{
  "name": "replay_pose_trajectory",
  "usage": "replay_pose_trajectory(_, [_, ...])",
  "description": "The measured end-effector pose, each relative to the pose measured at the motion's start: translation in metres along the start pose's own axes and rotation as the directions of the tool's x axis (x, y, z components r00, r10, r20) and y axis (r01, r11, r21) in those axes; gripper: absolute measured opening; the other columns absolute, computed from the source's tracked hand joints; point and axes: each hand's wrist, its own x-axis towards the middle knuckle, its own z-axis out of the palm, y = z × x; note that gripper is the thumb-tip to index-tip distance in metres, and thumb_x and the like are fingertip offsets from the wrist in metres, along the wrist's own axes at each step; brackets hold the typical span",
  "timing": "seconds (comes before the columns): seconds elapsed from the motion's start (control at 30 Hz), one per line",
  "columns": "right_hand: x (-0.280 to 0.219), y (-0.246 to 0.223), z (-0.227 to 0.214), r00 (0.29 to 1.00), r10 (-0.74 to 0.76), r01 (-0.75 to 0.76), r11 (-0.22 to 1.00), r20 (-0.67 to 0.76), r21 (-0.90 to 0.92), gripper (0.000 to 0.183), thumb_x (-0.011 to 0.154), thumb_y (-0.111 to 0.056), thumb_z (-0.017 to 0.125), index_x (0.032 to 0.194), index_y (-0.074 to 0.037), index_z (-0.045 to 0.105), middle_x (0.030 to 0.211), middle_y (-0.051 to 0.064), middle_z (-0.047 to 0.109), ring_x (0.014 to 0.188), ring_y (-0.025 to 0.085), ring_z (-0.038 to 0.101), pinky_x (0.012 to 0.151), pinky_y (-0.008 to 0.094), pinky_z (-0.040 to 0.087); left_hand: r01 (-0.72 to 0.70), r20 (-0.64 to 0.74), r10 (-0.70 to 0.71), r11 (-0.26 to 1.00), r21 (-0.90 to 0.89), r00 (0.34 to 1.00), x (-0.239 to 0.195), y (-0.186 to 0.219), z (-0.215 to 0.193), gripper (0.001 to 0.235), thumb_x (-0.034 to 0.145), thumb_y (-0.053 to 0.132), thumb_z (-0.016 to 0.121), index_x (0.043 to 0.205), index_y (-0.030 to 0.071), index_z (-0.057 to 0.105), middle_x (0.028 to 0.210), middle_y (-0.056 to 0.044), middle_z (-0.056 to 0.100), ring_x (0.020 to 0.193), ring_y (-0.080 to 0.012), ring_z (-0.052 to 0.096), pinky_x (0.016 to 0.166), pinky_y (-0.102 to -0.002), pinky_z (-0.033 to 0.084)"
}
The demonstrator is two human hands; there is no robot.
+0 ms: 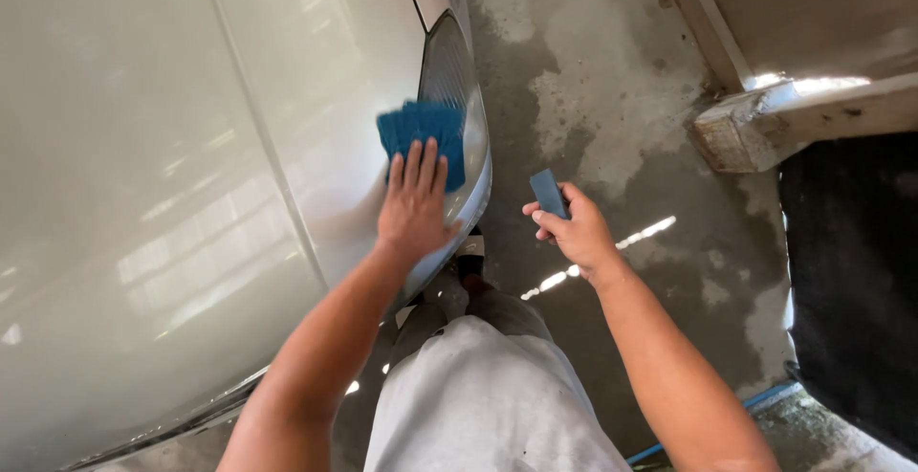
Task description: Manually sanding and polishing a car headlight using sandpaper and a cloth.
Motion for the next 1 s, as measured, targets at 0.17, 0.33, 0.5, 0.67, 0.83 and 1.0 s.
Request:
replay_pose_trajectory(0.17, [0.027,0.006,0.0,0.998,0.04,-0.04,0.999,-0.047,-0.002,0.028,0.093,-0.013,0.066,0.12,-0.007,0.059,0.107,0.005,0.076,0.067,0.009,0.06,0.062,0.025,0.049,0.041,0.067,-0.048,0.994,0.103,0.997,0.022,0.003,0.02,0.06,0.093,0.039,0.062,0.138,0.0,0.053,0.165,-0.024,0.027,0.153,-0.0441,0.021,0.122,-0.061,0.015])
replay_pose_trajectory(0.33, [0.03,0.01,-0.001,0.994,0.108,-0.106,0.993,-0.035,0.043,0.026,0.098,-0.023,0.059,0.12,-0.008,0.061,0.108,0.004,0.076,0.068,0.009,0.062,0.061,0.025,0.048,0.01,-0.107,0.007,0.988,0.157,0.994,0.117,-0.027,0.025,0.061,0.095,0.036,0.064,0.148,0.01,0.051,0.169,-0.019,0.028,0.156,-0.0412,0.021,0.126,-0.059,0.013])
replay_pose_trajectory(0.5, [0.03,0.026,-0.012,0.989,0.145,-0.141,0.982,-0.028,0.123,0.03,0.102,-0.03,0.05,0.118,-0.009,0.062,0.109,0.008,0.076,0.068,0.01,0.063,0.062,0.026,0.049,0.065,-0.035,-0.056,0.923,0.378,0.998,0.171,-0.026,0.022,0.075,0.093,0.05,0.056,0.157,0.014,0.041,0.169,-0.017,0.021,0.155,-0.0405,0.016,0.121,-0.063,0.006])
replay_pose_trajectory(0.67, [0.037,0.037,-0.014,0.983,0.164,-0.147,0.972,-0.083,0.186,0.034,0.104,-0.031,0.042,0.12,-0.008,0.061,0.112,0.01,0.076,0.066,0.013,0.065,0.061,0.027,0.049,-0.348,0.308,0.2,0.749,0.565,0.93,0.069,-0.002,0.04,0.074,0.094,0.054,0.051,0.157,0.016,0.041,0.169,-0.017,0.021,0.154,-0.0389,0.016,0.119,-0.062,0.006])
replay_pose_trajectory(0.83, [0.04,0.033,-0.009,0.986,0.116,-0.087,0.97,-0.117,0.227,0.04,0.104,-0.03,0.039,0.127,-0.008,0.062,0.117,0.01,0.075,0.068,0.014,0.066,0.062,0.028,0.05,-0.646,0.545,0.355,0.514,0.565,0.76,-0.014,-0.013,0.091,0.063,0.098,0.046,0.051,0.148,0.009,0.054,0.168,-0.017,0.026,0.155,-0.0371,0.017,0.12,-0.057,0.003])
replay_pose_trajectory(1.0, [0.033,0.057,-0.015,0.99,0.119,-0.101,0.975,-0.081,0.2,0.04,0.103,-0.029,0.041,0.13,-0.006,0.061,0.12,0.009,0.075,0.07,0.015,0.066,0.063,0.028,0.051,-0.663,0.627,0.272,0.506,0.552,0.73,0.077,0.011,0.022,0.071,0.089,0.042,0.055,0.152,0.01,0.045,0.164,-0.02,0.026,0.15,-0.0398,0.016,0.114,-0.062,0.002])
